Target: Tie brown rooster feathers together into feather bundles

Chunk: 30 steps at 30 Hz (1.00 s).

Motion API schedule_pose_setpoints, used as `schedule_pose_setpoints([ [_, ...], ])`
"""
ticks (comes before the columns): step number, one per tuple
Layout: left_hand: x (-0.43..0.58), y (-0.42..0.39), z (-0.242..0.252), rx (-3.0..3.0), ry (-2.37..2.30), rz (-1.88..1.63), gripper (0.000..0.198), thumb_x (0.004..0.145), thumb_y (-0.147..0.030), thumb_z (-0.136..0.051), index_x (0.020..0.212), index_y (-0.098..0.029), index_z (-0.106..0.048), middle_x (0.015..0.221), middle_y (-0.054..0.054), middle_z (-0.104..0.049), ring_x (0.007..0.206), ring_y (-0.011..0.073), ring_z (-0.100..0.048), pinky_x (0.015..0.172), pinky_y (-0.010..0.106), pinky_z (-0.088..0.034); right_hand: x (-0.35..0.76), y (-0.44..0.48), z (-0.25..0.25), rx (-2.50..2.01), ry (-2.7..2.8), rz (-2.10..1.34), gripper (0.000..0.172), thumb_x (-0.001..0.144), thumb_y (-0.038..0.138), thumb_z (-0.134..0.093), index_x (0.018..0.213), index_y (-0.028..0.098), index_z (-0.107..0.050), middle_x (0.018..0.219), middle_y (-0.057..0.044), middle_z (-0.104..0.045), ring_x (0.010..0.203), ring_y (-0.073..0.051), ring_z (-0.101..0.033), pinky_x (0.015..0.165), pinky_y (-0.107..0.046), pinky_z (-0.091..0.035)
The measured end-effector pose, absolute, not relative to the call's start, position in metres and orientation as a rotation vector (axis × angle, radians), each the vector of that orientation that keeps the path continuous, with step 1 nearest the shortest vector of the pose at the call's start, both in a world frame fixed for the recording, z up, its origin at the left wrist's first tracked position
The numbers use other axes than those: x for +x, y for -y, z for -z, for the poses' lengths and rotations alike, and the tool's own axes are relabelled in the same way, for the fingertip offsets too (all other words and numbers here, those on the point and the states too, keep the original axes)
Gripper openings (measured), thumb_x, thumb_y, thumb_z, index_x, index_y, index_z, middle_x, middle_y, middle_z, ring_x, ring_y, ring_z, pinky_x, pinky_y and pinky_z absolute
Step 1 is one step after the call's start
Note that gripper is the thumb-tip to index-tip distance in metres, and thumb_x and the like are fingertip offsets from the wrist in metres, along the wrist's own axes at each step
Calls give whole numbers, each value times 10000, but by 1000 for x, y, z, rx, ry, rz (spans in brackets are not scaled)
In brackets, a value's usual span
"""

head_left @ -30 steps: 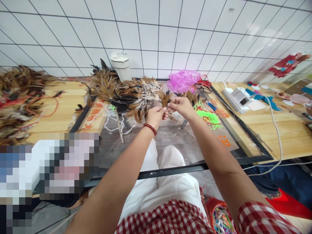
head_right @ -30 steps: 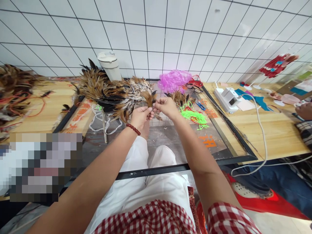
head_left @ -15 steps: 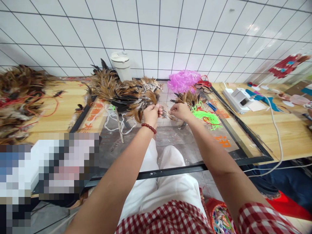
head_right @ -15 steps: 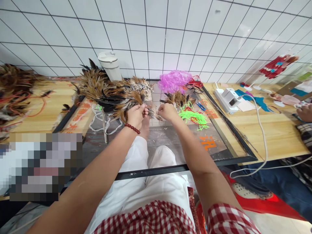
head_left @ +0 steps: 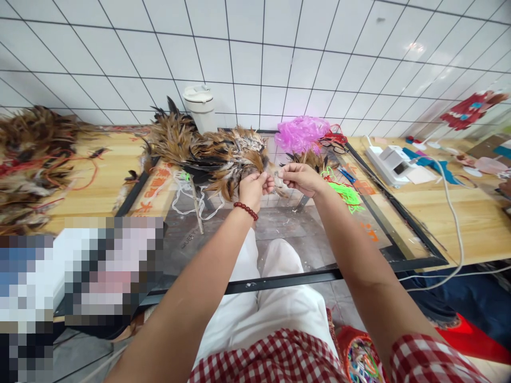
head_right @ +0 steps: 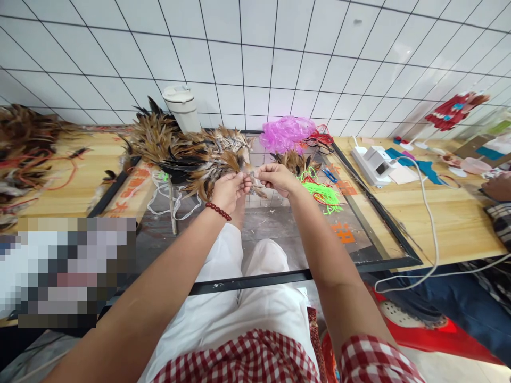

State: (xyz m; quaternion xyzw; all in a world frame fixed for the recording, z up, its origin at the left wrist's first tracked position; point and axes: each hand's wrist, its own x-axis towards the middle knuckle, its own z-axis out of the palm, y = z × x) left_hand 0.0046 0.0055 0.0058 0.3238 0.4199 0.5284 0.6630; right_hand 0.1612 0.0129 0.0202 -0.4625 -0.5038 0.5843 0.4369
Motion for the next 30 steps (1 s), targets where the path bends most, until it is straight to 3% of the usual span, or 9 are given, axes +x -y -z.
schedule_pose_setpoints([
  [6,5,1,-11,731,-942,-1133,113,831,-139,-585,726,-98,-587,632,38,-640,555,93,-613,581,219,-492,154,-12,-22,-1178,1205,-1399,293,539,281,-825,691,138,-619,527,15,-598,470,-61,-518,437,-162,-385],
  [11,5,3,-12,742,-939,-1092,129,836,-148,-587,717,-98,-583,646,59,-660,547,100,-620,564,216,-481,145,-13,-19,-1147,1268,-1212,297,541,333,-809,691,146,-634,517,62,-528,448,-34,-412,432,-174,-315],
  [16,6,3,-9,768,-905,-1088,117,826,-148,-602,720,-97,-598,614,40,-642,509,80,-589,548,205,-470,135,-14,-13,-1174,1268,-1069,278,553,350,-775,681,156,-622,585,54,-549,491,-44,-403,463,-190,-320],
  [26,3,0,-6,819,-912,-1082,138,803,-181,-642,698,-106,-594,554,-7,-561,441,42,-493,469,168,-397,138,-19,-9,-1164,1104,-1162,273,618,384,-718,704,181,-557,526,73,-451,450,-50,-361,431,-184,-257],
  [30,4,-1,-6,786,-905,-1118,144,832,-170,-603,703,-110,-580,559,-12,-559,451,43,-502,474,168,-404,149,-26,0,-1408,1245,-806,170,746,341,-617,728,175,-585,618,26,-539,525,-84,-453,513,-210,-360],
])
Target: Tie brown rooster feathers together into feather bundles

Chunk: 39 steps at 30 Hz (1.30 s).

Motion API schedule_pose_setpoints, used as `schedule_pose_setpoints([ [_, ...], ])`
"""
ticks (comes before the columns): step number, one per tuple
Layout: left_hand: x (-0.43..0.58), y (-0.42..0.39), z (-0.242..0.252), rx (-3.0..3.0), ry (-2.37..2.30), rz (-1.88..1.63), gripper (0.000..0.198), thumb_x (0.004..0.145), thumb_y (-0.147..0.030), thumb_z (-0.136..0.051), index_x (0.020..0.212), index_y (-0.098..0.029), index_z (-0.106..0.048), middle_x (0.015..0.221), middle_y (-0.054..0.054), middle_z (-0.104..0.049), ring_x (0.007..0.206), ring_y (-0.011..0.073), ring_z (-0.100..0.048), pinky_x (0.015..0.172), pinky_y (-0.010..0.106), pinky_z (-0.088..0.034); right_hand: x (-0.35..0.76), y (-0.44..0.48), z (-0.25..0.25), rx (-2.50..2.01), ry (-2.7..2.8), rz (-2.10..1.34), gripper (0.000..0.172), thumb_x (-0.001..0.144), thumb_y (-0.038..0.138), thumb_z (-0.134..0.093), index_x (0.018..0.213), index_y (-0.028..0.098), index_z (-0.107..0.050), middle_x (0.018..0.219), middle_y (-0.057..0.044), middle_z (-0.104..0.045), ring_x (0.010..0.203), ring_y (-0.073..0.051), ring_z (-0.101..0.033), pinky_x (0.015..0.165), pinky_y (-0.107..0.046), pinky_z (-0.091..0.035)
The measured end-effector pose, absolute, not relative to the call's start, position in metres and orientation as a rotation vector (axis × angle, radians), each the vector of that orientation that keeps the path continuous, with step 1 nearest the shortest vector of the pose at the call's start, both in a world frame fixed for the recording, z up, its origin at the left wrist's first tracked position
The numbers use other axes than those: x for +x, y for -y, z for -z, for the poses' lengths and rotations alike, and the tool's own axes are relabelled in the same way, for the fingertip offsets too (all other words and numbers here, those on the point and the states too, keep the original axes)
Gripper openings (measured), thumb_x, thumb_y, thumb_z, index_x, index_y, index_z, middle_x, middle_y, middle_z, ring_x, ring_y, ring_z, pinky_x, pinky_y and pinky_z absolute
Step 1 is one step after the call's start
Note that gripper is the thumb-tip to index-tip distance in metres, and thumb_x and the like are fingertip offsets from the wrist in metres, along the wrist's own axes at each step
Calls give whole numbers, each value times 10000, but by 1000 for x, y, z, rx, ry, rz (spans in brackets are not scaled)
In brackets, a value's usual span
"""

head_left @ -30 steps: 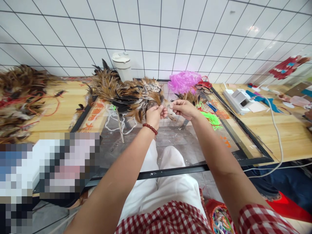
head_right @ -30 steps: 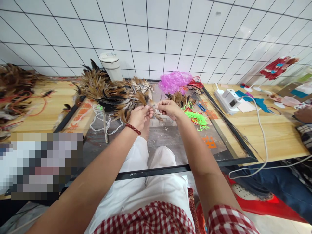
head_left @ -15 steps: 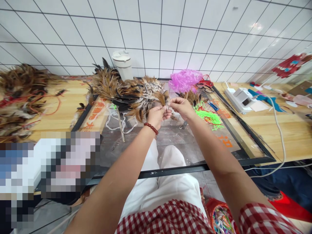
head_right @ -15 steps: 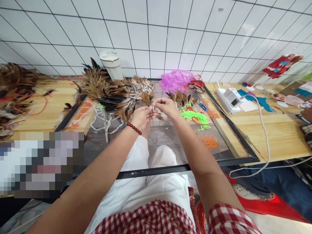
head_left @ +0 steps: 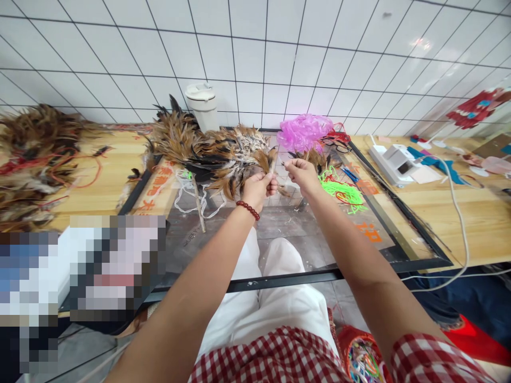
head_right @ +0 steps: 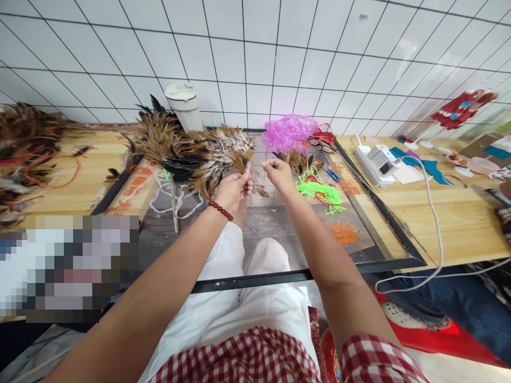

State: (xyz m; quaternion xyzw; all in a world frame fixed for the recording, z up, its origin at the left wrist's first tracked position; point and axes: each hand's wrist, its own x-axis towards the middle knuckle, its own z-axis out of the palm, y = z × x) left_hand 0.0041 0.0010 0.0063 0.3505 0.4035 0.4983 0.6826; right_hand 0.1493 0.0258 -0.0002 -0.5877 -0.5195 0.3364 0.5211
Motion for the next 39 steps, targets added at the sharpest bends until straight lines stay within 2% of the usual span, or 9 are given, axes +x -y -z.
schedule_pose_setpoints([
  [5,6,-5,-5,708,-935,-1189,145,818,-193,-630,710,-116,-573,570,-16,-564,451,40,-502,473,167,-403,158,-24,12,-1799,1826,-184,174,772,261,-617,903,184,-700,973,-90,-656,923,-215,-591,826,-328,-440],
  [13,6,-7,-2,710,-938,-1197,159,809,-220,-644,711,-117,-572,566,-20,-563,452,40,-506,469,166,-408,157,-20,8,-2005,1993,-49,166,799,173,-544,891,129,-674,999,-212,-653,904,-288,-615,775,-357,-443],
  [16,5,-7,-2,710,-935,-1204,149,809,-213,-643,720,-115,-575,574,-20,-567,456,39,-511,472,166,-414,155,-23,4,-1853,1818,-273,116,816,206,-528,784,148,-624,814,-125,-643,789,-224,-596,725,-318,-443],
  [19,5,-8,-1,706,-923,-1211,135,816,-194,-628,724,-109,-581,580,-17,-571,462,39,-518,474,164,-415,145,-24,1,-1516,1481,-690,193,853,318,-489,731,184,-555,585,16,-511,580,-126,-500,591,-238,-416],
  [22,5,-8,-1,703,-912,-1210,136,802,-197,-646,720,-107,-586,575,-14,-572,468,46,-525,483,170,-422,128,-20,1,-1293,1388,-923,185,831,344,-514,726,194,-533,557,47,-498,511,-95,-452,524,-209,-388],
  [26,7,-8,1,681,-891,-1222,148,786,-190,-663,696,-109,-578,550,-16,-570,479,58,-543,526,185,-445,115,-13,0,-1382,1556,-652,131,820,272,-507,735,188,-561,663,3,-599,610,-124,-531,610,-244,-430],
  [32,6,-9,4,621,-842,-1225,107,788,-154,-646,714,-104,-588,552,-12,-590,491,68,-561,548,194,-462,115,-7,-1,-1449,1801,-136,139,829,229,-486,814,171,-611,812,-59,-618,772,-174,-546,737,-291,-421],
  [36,4,-10,2,588,-814,-1241,123,809,-157,-625,708,-108,-576,572,-6,-600,494,64,-561,557,193,-469,121,-6,-2,-1252,1936,-173,178,804,182,-497,864,164,-664,810,-63,-615,783,-178,-552,757,-300,-426],
  [39,2,-9,-1,614,-819,-1215,132,841,-161,-586,721,-109,-574,580,-2,-595,491,59,-555,533,182,-457,127,-10,-7,-1159,1757,-415,159,774,211,-549,839,164,-687,763,-37,-617,742,-157,-556,739,-288,-436],
])
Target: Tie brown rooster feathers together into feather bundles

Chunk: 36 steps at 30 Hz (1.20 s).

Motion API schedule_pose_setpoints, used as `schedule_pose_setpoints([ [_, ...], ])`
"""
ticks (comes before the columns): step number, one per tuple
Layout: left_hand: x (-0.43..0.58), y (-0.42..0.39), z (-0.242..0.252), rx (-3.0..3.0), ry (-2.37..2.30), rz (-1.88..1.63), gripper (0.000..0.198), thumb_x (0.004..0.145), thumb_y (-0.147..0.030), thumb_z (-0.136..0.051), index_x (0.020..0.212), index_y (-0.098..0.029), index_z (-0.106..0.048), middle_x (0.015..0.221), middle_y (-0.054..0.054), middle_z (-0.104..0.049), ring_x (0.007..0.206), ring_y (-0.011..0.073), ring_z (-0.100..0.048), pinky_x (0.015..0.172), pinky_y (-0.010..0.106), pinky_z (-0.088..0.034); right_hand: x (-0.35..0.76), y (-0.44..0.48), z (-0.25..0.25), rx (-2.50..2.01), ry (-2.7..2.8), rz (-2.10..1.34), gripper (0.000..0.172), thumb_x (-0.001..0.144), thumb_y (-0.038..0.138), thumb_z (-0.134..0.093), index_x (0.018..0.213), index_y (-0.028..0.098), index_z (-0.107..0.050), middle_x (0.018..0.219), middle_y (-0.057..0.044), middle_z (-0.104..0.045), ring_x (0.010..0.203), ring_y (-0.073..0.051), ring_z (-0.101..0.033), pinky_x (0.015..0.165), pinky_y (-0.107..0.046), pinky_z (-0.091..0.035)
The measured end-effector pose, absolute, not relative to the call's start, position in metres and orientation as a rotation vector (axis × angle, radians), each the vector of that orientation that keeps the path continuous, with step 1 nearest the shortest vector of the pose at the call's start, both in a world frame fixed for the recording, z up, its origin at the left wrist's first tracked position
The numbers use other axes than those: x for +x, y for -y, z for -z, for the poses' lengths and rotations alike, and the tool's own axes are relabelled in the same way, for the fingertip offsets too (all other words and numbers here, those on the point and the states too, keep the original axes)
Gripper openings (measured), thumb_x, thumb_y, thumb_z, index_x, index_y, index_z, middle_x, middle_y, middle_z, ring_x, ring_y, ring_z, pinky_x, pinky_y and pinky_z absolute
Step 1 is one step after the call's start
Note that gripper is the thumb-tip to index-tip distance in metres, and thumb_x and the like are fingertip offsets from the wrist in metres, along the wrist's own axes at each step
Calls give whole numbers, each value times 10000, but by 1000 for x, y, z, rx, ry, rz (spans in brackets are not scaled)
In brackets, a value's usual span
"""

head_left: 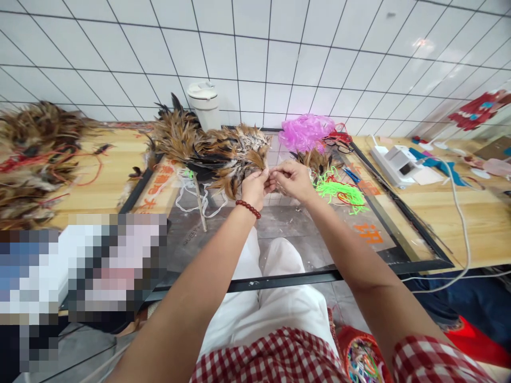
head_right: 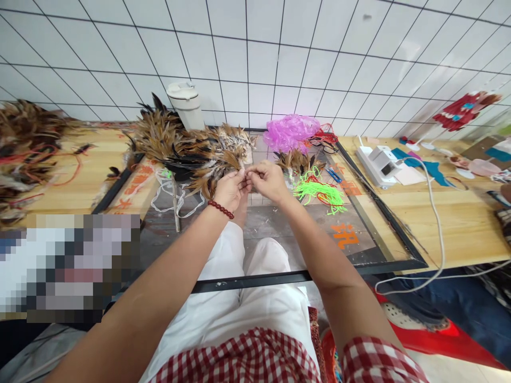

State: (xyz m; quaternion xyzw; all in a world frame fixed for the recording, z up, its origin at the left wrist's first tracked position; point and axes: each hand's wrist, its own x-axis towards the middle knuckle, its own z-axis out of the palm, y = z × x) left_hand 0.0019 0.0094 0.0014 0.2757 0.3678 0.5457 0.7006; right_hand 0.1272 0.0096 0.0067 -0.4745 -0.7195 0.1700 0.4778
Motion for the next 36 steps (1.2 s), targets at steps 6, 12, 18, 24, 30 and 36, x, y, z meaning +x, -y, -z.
schedule_pose_setpoints([
  [6,2,-4,-5,807,-693,-997,165,824,-207,-621,698,-108,-580,598,4,-584,487,56,-536,488,170,-433,144,-11,-16,-1014,1346,-1463,315,690,446,-718,689,148,-614,596,16,-555,559,-103,-505,561,-240,-420],
  [12,0,1,-8,855,-597,-842,174,829,-172,-596,670,-101,-584,588,13,-589,470,60,-536,478,173,-437,154,-7,-17,-779,1302,-1723,373,617,447,-804,653,134,-604,585,3,-598,555,-107,-557,596,-252,-476],
  [18,1,3,-9,860,-626,-832,129,824,-153,-598,716,-89,-626,633,36,-629,526,79,-590,519,186,-469,151,-9,-18,-860,1335,-1611,409,606,464,-804,554,126,-581,490,8,-553,460,-80,-486,493,-229,-424],
  [24,3,2,-5,849,-644,-848,135,826,-209,-618,793,-82,-652,735,85,-684,645,120,-649,649,248,-516,150,-14,-14,-980,1290,-1448,403,578,428,-825,551,139,-545,473,48,-479,429,-47,-394,407,-187,-321],
  [30,2,-5,-3,645,-659,-1035,75,830,-172,-603,781,-119,-624,728,27,-661,623,77,-606,706,242,-497,145,-17,-8,-985,1539,-1093,616,512,412,-849,1038,185,-623,996,-47,-632,844,-161,-576,708,-285,-503],
  [36,-1,-7,-2,583,-636,-985,61,808,-169,-625,759,-135,-613,683,-3,-623,631,85,-594,760,273,-501,149,-23,-2,-1047,1760,-700,810,576,488,-800,1279,217,-502,1279,-114,-509,965,-215,-551,830,-387,-490],
])
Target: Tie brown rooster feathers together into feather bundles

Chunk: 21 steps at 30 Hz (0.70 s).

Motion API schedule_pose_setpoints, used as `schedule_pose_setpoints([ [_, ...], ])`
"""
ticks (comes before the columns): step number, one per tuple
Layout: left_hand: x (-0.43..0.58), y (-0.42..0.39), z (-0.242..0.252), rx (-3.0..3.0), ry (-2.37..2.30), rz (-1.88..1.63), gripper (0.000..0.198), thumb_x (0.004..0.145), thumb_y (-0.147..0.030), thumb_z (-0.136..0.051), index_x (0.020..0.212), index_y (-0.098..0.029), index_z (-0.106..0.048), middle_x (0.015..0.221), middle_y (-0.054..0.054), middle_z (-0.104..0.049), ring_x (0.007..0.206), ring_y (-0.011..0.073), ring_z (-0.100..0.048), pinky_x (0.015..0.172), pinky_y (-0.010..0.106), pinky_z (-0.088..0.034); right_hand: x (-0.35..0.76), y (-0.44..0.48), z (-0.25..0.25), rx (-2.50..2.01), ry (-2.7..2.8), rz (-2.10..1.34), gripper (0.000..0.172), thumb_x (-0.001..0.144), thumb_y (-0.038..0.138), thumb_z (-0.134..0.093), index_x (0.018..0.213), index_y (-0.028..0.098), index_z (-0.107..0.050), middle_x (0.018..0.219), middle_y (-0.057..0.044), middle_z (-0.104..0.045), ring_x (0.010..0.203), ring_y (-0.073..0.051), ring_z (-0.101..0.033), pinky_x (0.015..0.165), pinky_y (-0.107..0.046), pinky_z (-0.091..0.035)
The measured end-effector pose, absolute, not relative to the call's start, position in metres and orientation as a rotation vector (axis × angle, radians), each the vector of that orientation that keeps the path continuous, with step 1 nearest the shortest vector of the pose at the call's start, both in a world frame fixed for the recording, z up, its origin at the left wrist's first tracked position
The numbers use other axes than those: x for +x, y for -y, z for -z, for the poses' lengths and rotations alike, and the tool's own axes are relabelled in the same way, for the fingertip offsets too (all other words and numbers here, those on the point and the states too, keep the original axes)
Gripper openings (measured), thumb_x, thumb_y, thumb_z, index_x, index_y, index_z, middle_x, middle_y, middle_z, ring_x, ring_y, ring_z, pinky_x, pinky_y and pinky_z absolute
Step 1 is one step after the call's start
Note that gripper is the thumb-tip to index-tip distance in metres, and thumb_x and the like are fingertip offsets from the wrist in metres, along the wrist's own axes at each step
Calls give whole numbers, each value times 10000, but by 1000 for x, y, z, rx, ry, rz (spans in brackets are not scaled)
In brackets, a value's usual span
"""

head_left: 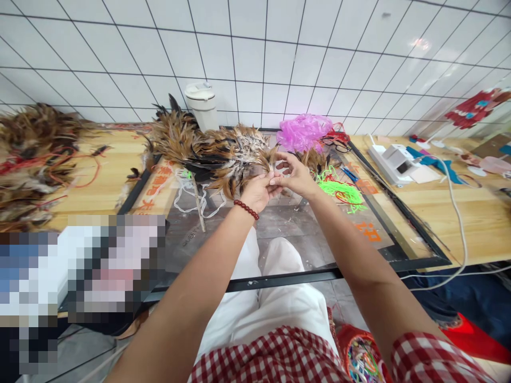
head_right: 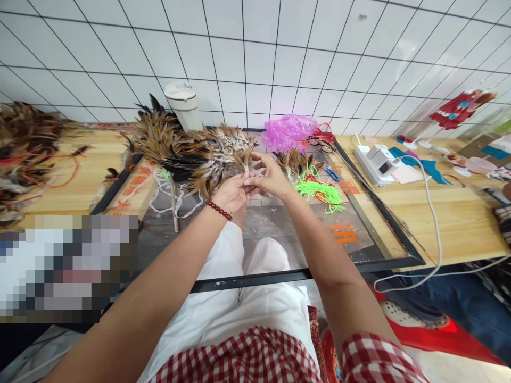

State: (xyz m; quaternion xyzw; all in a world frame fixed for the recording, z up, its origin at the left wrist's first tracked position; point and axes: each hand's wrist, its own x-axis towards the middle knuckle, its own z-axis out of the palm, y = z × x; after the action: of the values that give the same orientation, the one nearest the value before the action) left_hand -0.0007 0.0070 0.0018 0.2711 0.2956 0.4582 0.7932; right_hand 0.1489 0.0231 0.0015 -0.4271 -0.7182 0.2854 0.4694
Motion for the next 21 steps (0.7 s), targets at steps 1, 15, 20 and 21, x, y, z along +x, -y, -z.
schedule_pose_setpoints([
  [1,-1,-7,-2,581,-630,-979,64,805,-175,-631,758,-137,-611,679,-4,-619,628,86,-592,753,272,-504,150,-23,-2,-1056,1786,-638,820,589,502,-789,1296,216,-488,1289,-121,-500,961,-219,-550,840,-398,-483],
  [15,-5,-14,-9,561,-788,-1419,155,814,-290,-643,763,-152,-594,622,-27,-583,526,39,-539,554,162,-428,153,-15,-10,-1381,1949,-356,193,690,272,-690,847,162,-718,807,-47,-664,697,-154,-553,696,-280,-425],
  [20,-4,-14,-10,519,-834,-1452,152,830,-244,-621,723,-142,-585,520,-57,-505,431,21,-449,465,152,-349,153,-15,-4,-1495,2156,-483,189,637,314,-725,761,172,-728,660,-3,-644,603,-119,-516,593,-237,-352],
  [21,-3,-14,-10,519,-833,-1452,153,828,-239,-623,718,-141,-583,517,-57,-505,429,21,-450,465,153,-349,152,-15,-3,-1497,2182,-449,177,632,299,-725,755,171,-728,669,-8,-647,617,-122,-518,599,-238,-348],
])
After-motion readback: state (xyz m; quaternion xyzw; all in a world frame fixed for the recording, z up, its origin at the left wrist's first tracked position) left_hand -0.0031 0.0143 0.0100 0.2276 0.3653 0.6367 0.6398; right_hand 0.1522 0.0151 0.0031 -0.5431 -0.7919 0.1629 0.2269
